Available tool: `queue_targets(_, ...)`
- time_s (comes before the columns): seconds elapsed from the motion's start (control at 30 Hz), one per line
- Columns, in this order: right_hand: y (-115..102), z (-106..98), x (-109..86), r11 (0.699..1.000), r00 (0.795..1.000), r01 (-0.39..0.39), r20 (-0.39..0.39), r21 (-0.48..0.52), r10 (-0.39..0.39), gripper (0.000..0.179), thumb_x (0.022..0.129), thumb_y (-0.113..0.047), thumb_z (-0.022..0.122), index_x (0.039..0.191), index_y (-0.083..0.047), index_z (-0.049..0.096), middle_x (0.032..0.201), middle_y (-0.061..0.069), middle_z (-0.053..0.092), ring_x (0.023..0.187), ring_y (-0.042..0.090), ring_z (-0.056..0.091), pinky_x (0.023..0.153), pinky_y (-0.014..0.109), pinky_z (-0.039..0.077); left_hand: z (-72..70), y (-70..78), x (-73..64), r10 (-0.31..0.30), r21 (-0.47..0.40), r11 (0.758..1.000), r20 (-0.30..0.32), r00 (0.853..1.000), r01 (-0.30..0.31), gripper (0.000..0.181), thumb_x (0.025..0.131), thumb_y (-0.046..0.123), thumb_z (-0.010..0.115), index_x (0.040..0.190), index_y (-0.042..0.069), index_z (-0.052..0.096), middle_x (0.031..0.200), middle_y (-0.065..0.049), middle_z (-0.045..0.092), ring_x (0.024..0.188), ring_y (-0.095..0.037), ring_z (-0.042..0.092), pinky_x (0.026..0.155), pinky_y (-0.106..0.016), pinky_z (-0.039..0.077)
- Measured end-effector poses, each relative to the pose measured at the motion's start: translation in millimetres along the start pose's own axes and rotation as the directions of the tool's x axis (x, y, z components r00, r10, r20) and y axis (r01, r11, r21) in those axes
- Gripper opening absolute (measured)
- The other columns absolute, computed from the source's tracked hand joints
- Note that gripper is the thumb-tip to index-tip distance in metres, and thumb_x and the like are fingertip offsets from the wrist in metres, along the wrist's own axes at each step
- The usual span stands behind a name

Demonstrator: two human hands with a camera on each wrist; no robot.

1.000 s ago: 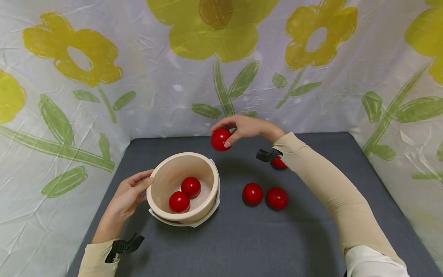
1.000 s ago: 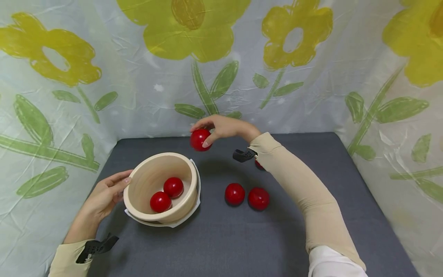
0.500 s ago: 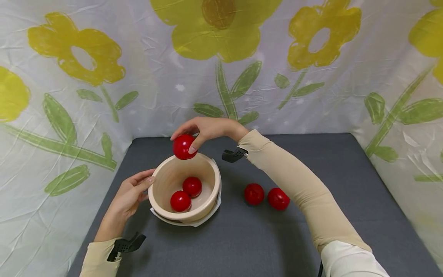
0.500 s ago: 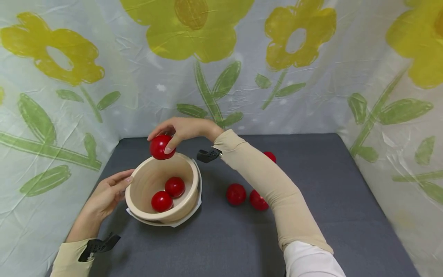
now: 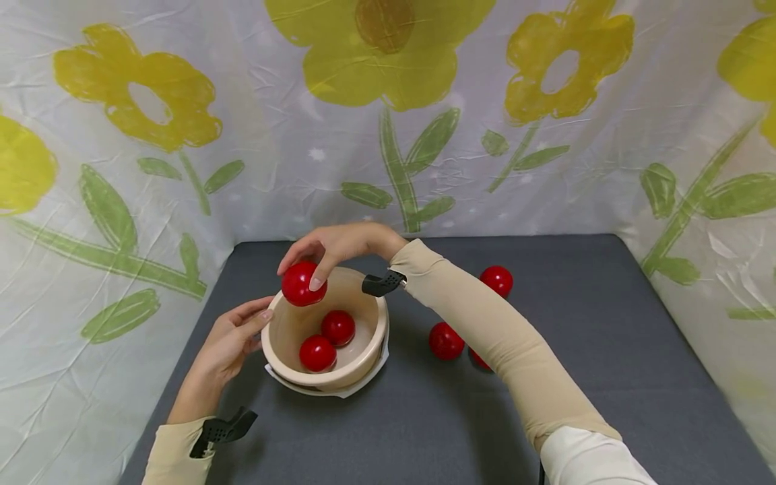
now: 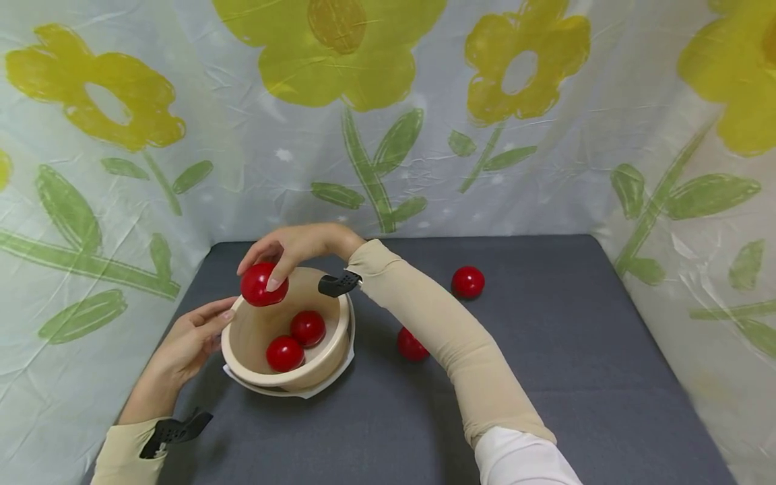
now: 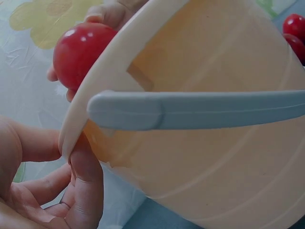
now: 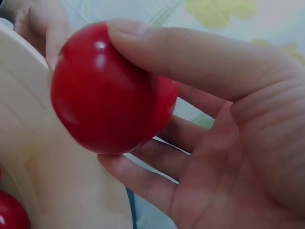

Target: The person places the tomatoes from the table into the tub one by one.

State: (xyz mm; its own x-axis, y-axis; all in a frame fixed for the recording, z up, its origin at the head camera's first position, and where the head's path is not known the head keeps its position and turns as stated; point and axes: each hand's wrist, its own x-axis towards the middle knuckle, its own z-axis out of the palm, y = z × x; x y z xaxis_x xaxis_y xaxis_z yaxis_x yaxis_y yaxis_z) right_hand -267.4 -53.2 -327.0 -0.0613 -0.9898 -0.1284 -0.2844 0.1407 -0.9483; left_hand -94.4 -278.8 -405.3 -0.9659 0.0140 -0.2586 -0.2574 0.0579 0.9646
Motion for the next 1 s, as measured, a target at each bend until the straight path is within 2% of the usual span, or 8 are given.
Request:
queue_targets(0.17, 5.9, 4.2, 6.1, 0.999, 0.997, -0.016, 0.074, 0.027, 0.014, 0.058, 0.083, -0.009, 0.07, 0.138, -0.003, 0.051, 0.136, 0.012, 0.058, 0.12, 0.024, 0.059, 0.101, 0.036, 0.053, 0.2, 0.3, -0.2, -0.01, 0.012, 1.0, -0.004, 1.0, 0.01, 0.054, 0.097, 0.026, 0.063, 0.141, 0.001, 0.045, 0.103, 0.02, 0.069, 0.09, 0.0, 0.067, 0.074, -0.022, 0.059)
queue_targets(0.4, 12.1, 10.0, 12.8, 0.998, 0.989, -0.05, 0.143, 0.023, 0.047, 0.059, 0.081, -0.01, 0.071, 0.137, -0.004, 0.053, 0.135, 0.011, 0.059, 0.12, 0.024, 0.058, 0.102, 0.036, 0.052, -1.1, 0.6, -0.1, -0.005, 0.038, 0.999, -0.003, 1.0, 0.006, 0.056, 0.097, 0.029, 0.063, 0.143, 0.001, 0.043, 0.104, 0.021, 0.068, 0.092, 0.0, 0.067, 0.075, -0.023, 0.059)
queue_targets(0.73, 20.4, 21.2, 18.9, 0.995, 0.96, -0.1, 0.263, 0.008, 0.094, 0.057, 0.083, -0.009, 0.072, 0.137, -0.004, 0.054, 0.135, 0.008, 0.059, 0.122, 0.021, 0.056, 0.103, 0.035, 0.051, -0.1, -0.5, 1.8, 0.002, 0.009, 1.0, -0.011, 1.0, -0.002, 0.053, 0.097, 0.026, 0.063, 0.14, 0.001, 0.046, 0.101, 0.02, 0.069, 0.089, 0.0, 0.068, 0.074, -0.023, 0.059)
queue_targets(0.87, 23.7, 25.8, 21.2, 0.992, 0.951, -0.125, 0.288, 0.032, 0.111, 0.058, 0.083, -0.007, 0.072, 0.137, -0.002, 0.053, 0.133, 0.009, 0.059, 0.12, 0.022, 0.055, 0.103, 0.036, 0.051, -0.1, -0.5, 2.0, 0.006, 0.016, 1.0, -0.012, 1.0, -0.006, 0.053, 0.097, 0.026, 0.063, 0.14, 0.0, 0.045, 0.101, 0.021, 0.069, 0.09, 0.0, 0.068, 0.074, -0.024, 0.059)
queue_targets(1.0, 27.1, 30.2, 22.3, 0.982, 0.949, -0.171, 0.279, 0.075, 0.144, 0.057, 0.081, -0.005, 0.073, 0.135, -0.003, 0.055, 0.133, 0.006, 0.059, 0.122, 0.02, 0.054, 0.103, 0.035, 0.051, 0.9, -0.5, 2.3, 0.006, 0.008, 1.0, -0.017, 1.0, -0.006, 0.052, 0.097, 0.025, 0.064, 0.14, 0.0, 0.046, 0.101, 0.02, 0.069, 0.09, 0.0, 0.068, 0.073, -0.024, 0.06)
